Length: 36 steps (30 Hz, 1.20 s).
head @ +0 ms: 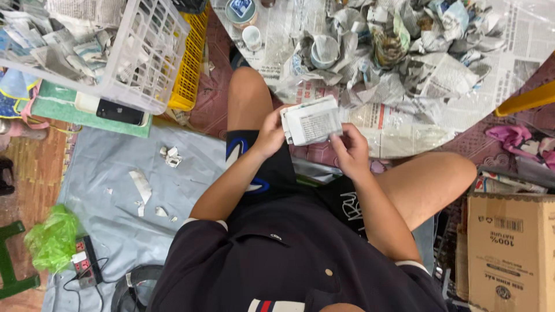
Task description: The person sits on the floor and wraps small ceramic cups with newspaper. They fold the paper around each cup, then place the wrapped items into a white plastic basket. The process is repeated for multiple cups.
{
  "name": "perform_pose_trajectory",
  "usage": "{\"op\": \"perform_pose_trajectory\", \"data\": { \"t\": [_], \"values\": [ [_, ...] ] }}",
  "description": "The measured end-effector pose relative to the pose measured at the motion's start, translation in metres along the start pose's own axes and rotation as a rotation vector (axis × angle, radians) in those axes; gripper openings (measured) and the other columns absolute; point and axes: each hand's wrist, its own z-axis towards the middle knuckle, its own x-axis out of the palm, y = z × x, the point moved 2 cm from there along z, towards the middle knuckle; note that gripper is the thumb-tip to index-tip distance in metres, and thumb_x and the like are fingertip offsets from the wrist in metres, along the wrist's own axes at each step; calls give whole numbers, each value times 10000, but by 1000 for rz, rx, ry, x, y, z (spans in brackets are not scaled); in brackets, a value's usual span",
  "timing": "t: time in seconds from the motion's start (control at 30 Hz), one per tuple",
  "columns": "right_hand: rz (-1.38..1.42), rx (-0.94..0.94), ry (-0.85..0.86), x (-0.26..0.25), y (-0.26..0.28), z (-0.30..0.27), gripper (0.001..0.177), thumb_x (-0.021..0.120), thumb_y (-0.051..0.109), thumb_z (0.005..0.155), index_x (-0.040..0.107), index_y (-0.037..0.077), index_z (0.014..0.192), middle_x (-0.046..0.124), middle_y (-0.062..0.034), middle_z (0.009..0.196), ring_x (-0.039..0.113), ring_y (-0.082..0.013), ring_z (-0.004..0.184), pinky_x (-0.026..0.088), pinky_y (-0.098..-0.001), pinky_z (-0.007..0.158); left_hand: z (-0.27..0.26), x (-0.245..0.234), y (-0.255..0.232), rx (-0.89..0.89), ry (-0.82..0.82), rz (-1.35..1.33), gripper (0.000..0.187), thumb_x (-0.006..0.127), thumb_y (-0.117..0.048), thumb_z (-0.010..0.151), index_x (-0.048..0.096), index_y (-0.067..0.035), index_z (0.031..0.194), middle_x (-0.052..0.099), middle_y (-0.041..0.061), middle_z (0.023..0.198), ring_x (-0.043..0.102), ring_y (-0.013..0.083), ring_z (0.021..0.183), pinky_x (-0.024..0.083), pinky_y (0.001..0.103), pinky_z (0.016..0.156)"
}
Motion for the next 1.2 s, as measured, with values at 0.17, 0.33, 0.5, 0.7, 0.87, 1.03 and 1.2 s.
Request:
{"op": "perform_pose_trajectory", "data": {
  "t": [0.17,0.33,0.5,0.7,0.87,1.03,1.2],
  "values": [
    [37,-77,-17,16,10,7,237,625,30,1050,532,-9,1264,660,-52,1110,639,-87,959,537,-258,852,-6,12,-17,196,276,443,483,681,-23,981,559,12,1448,668,117,1379,619,177,1286,484,347,1129],
    [20,-122,4,30,20,12,627,625,36,1028,260,58,1537,459,-149,1463,580,-138,1059,547,-288,881,1,35,-19,149,134,359,726,777,-89,905,408,-7,1524,579,109,1466,602,185,1336,492,344,1149],
    [-146,-296,142,48,30,5,927,817,241,868,226,128,1573,153,-213,1645,584,-296,1208,587,-377,982,-1,44,-28,348,43,525,778,849,-109,836,417,8,1472,577,132,1416,587,214,1309,485,355,1120],
    [-417,-415,101,67,34,-1,898,905,319,801,416,130,1530,36,-265,1655,520,-431,1282,544,-457,1036,-15,61,-44,557,-12,895,555,817,-109,845,552,-3,1321,608,121,1268,645,246,1182,535,366,1032],
    [-436,-471,15,64,22,-4,512,793,53,891,640,125,1373,100,-233,1689,573,-415,1355,538,-469,1097,-14,70,-44,659,-4,991,533,833,-111,822,561,-8,1268,613,112,1256,659,254,1162,557,365,997],
    [-296,-503,-114,55,13,6,376,583,-108,968,687,108,1259,197,-220,1658,634,-355,1321,611,-406,1073,-7,63,-36,567,-38,674,605,756,68,869,486,-31,1401,495,99,1429,644,208,1228,590,310,968],
    [-329,-468,-216,27,6,13,273,494,-46,1070,660,57,1262,477,-168,1461,620,-302,1246,531,-386,1093,-3,56,-27,475,-59,427,735,726,145,925,327,-56,1510,395,118,1568,633,185,1267,535,227,848]
  ]
}}
